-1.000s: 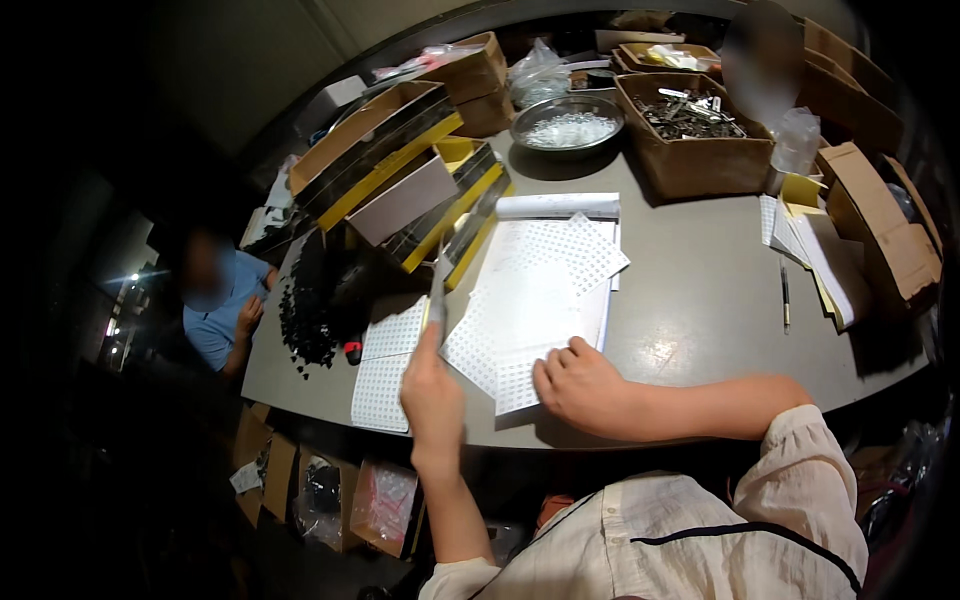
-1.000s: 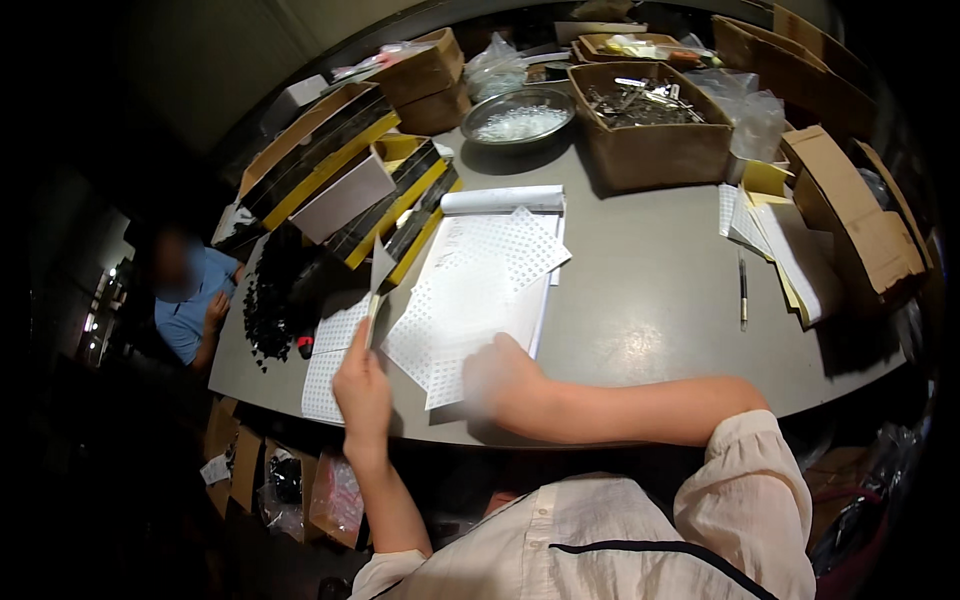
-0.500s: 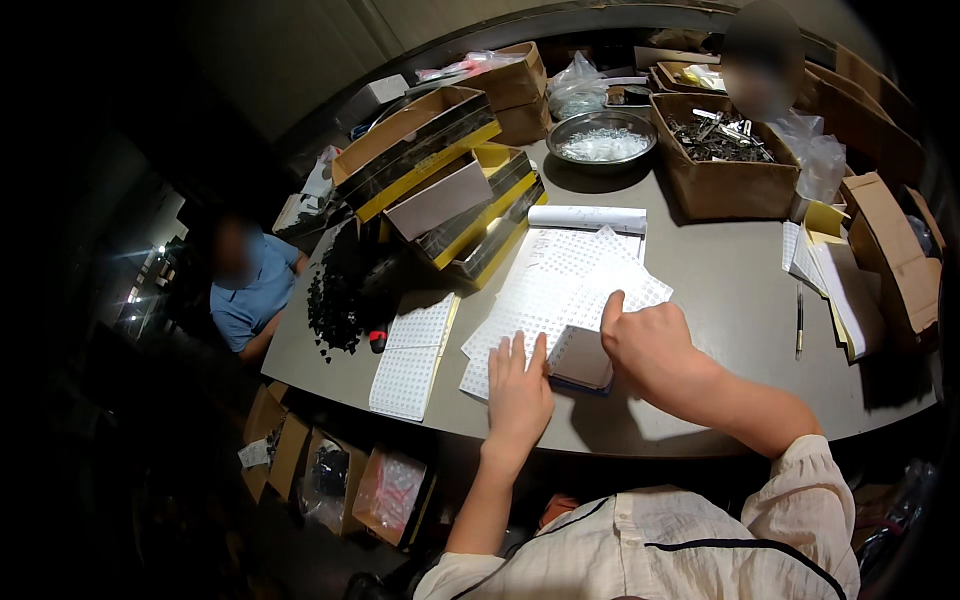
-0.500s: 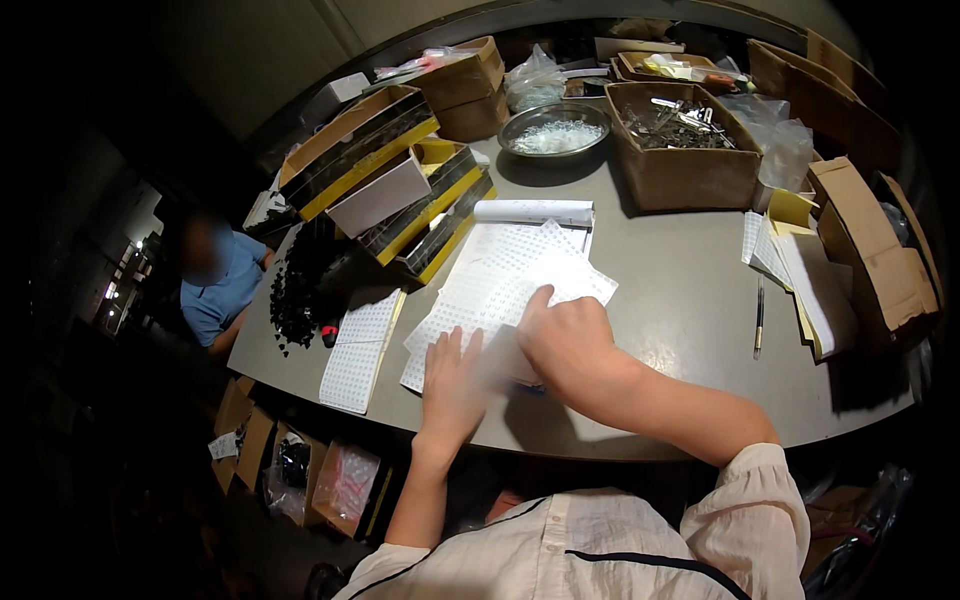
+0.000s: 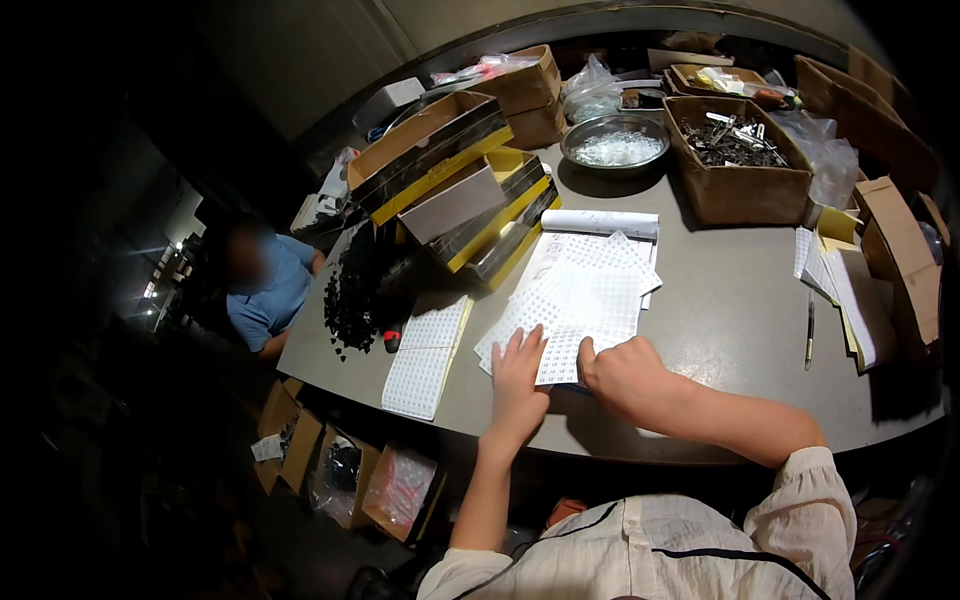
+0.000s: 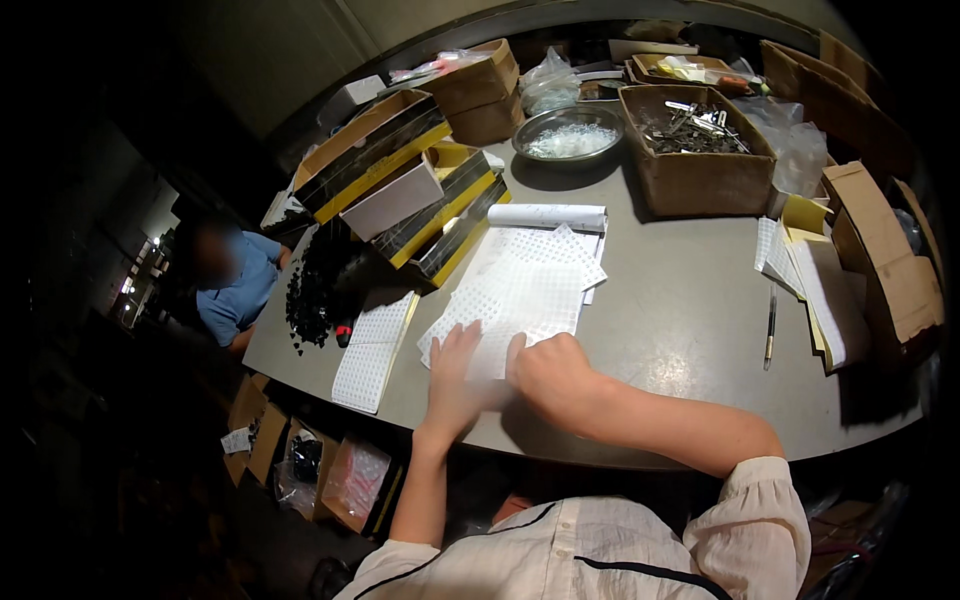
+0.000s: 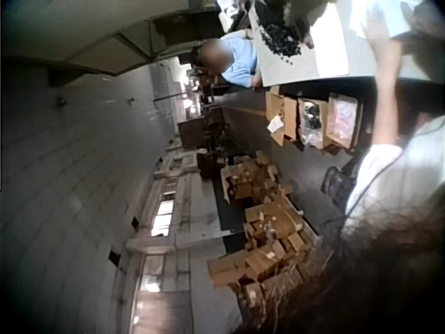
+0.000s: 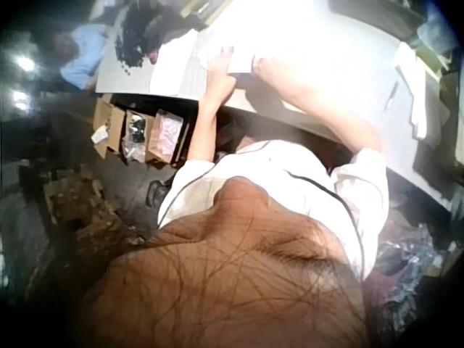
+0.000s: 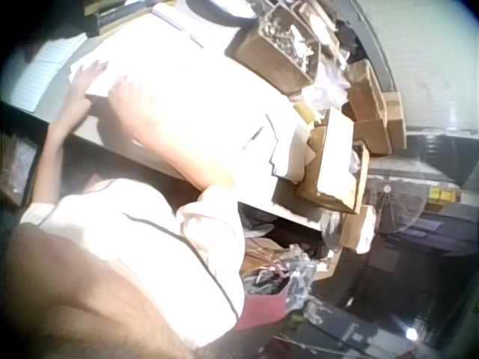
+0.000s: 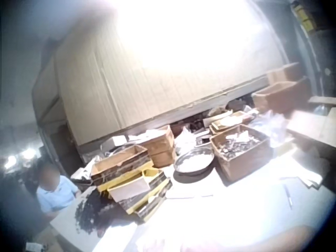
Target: The person sits at a cluttered table in a warehouse, sorting small black plastic parts and handling sheets of adhesive labels. They peel labels from backing sheets and place them on a notepad, then open a cardboard box and remove several small plastic bags containing pink items.
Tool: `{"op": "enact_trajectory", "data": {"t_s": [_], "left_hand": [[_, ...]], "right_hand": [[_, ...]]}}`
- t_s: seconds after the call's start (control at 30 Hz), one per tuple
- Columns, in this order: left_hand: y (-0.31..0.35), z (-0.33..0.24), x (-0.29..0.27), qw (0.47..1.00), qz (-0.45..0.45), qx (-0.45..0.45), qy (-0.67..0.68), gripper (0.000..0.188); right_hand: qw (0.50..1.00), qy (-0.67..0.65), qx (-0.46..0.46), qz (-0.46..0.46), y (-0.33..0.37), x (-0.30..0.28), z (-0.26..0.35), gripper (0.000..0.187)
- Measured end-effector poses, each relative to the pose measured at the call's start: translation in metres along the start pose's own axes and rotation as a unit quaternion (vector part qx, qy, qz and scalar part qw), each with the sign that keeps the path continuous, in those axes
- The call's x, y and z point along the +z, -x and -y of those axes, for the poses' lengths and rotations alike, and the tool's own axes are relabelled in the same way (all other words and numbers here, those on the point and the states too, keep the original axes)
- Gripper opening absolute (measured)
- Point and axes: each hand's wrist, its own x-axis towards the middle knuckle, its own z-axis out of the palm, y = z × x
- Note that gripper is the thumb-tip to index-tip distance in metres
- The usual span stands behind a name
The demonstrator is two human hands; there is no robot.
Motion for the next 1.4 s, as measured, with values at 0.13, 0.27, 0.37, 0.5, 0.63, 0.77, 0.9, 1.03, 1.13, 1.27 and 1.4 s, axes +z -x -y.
{"op": "enact_trajectory", "data": {"t_s": [0.13, 0.27, 0.37, 0.5, 0.63, 0.77, 0.9, 1.03, 1.13, 1.27, 1.4], "left_hand": [[0.001, 0.030, -0.009, 0.958, -0.137, -0.173, 0.182, 0.033], [-0.020, 0.002, -0.060, 0.959, -0.115, -0.129, 0.225, 0.036], [-0.037, -0.058, -0.122, 0.955, -0.095, 0.001, 0.281, 0.039], [-0.059, -0.141, -0.183, 0.929, -0.020, 0.159, 0.332, 0.051], [-0.063, -0.181, -0.238, 0.937, 0.100, 0.282, 0.181, 0.086], [-0.040, -0.191, -0.253, 0.963, 0.127, 0.214, 0.105, 0.094], [-0.044, -0.185, -0.249, 0.965, 0.131, 0.215, 0.075, 0.090], [-0.041, -0.191, -0.259, 0.960, 0.084, 0.266, 0.017, 0.087], [-0.049, -0.194, -0.257, 0.944, 0.063, 0.324, 0.007, 0.085], [-0.063, -0.203, -0.245, 0.927, 0.062, 0.369, 0.014, 0.083], [-0.059, -0.201, -0.240, 0.923, 0.056, 0.380, 0.013, 0.082]], "right_hand": [[0.999, -0.001, -0.035, 0.031, 0.005, 0.009, 0.000, 0.068], [0.990, 0.012, -0.051, 0.130, 0.000, 0.005, 0.007, 0.083], [0.994, 0.024, -0.072, 0.076, 0.000, 0.018, 0.008, 0.079], [0.997, -0.001, -0.044, 0.057, 0.003, 0.020, -0.010, 0.071], [0.996, -0.080, -0.045, -0.013, 0.004, 0.008, -0.004, 0.030], [0.991, -0.121, -0.055, 0.032, 0.013, -0.030, 0.000, 0.026], [0.995, -0.047, -0.058, -0.073, 0.002, 0.048, -0.014, 0.029], [0.997, -0.004, -0.060, -0.054, -0.008, 0.052, -0.001, 0.031], [0.999, 0.001, -0.031, -0.016, -0.007, 0.043, 0.001, 0.037], [0.999, 0.030, -0.042, 0.017, -0.009, 0.038, -0.001, 0.043], [0.998, 0.030, -0.053, 0.005, -0.007, 0.040, -0.004, 0.048]]}}
